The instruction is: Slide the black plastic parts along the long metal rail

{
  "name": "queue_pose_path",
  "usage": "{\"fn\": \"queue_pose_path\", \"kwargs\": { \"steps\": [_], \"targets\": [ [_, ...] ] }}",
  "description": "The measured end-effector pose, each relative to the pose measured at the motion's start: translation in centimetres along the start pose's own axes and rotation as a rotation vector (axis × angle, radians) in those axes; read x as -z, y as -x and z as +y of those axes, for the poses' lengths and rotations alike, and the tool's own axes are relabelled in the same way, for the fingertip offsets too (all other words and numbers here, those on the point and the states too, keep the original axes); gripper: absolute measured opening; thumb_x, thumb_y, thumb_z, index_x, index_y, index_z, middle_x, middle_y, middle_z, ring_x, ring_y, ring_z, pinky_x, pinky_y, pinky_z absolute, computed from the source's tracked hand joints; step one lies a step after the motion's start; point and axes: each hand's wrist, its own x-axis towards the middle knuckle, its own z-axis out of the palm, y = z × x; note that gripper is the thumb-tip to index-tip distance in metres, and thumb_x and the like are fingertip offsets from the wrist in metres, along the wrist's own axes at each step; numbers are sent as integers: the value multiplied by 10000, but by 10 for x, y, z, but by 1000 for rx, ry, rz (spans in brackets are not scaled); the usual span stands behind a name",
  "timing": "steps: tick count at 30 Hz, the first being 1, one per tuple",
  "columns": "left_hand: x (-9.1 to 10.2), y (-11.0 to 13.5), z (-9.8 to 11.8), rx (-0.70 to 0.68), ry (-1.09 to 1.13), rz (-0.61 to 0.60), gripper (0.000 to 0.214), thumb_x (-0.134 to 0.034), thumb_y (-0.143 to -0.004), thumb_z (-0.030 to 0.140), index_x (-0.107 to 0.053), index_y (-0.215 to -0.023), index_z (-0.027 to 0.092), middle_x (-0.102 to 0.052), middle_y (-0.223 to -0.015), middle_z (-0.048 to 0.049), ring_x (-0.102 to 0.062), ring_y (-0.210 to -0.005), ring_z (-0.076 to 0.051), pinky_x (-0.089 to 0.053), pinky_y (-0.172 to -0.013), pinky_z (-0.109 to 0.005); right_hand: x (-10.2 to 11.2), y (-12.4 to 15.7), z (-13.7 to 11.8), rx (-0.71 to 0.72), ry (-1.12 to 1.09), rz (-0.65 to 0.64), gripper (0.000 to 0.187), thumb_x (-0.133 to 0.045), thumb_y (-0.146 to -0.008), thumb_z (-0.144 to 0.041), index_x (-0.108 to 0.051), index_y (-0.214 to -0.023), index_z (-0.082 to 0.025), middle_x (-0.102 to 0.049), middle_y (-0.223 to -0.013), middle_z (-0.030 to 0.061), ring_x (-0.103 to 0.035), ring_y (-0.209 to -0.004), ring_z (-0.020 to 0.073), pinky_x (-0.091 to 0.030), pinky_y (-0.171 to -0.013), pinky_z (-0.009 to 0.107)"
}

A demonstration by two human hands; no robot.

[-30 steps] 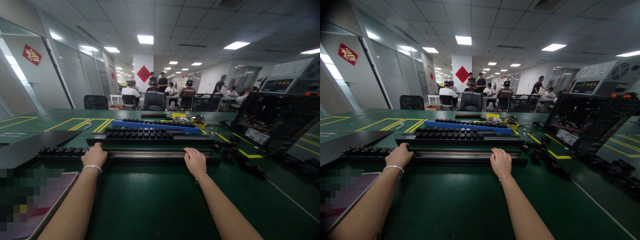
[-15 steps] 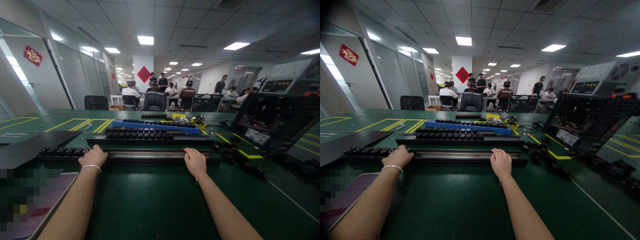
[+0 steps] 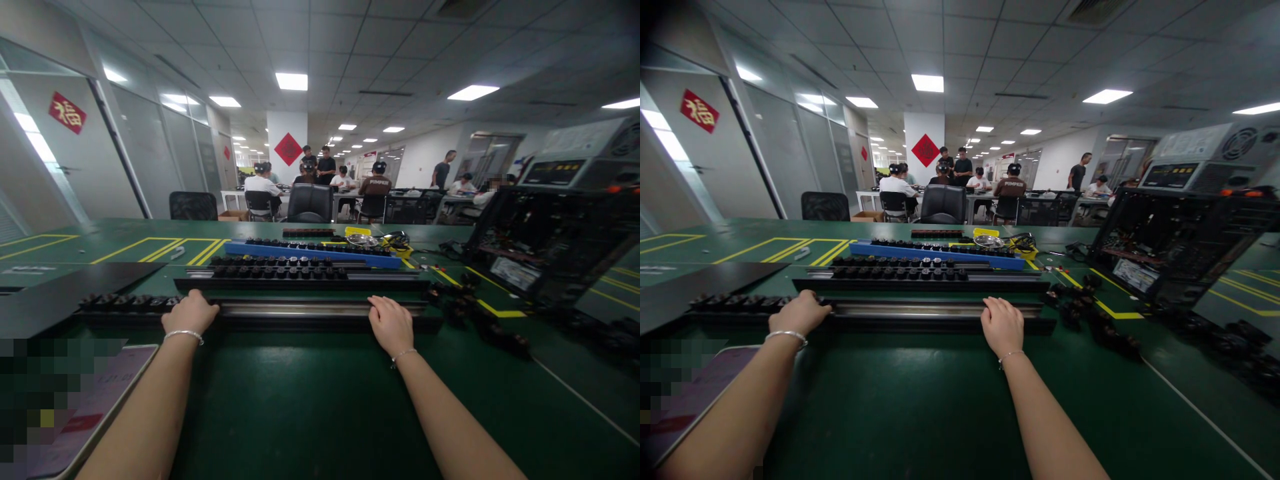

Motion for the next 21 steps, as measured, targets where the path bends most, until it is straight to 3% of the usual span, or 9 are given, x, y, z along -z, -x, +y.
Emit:
{"fn": "queue_pose_path", "kwargs": {
  "steps": [21],
  "targets": [
    [-3, -2, 5, -1, -4, -37, 534, -542, -620, 499, -578, -1034, 163, -632, -1130, -188, -580, -1036, -375, -406, -837, -506, -1, 0, 0, 7, 2, 12, 379, -346, -871, -273, -645, -1102, -242, -632, -1194, 20, -495, -1166, 206, -320, -954, 409]
  ]
}}
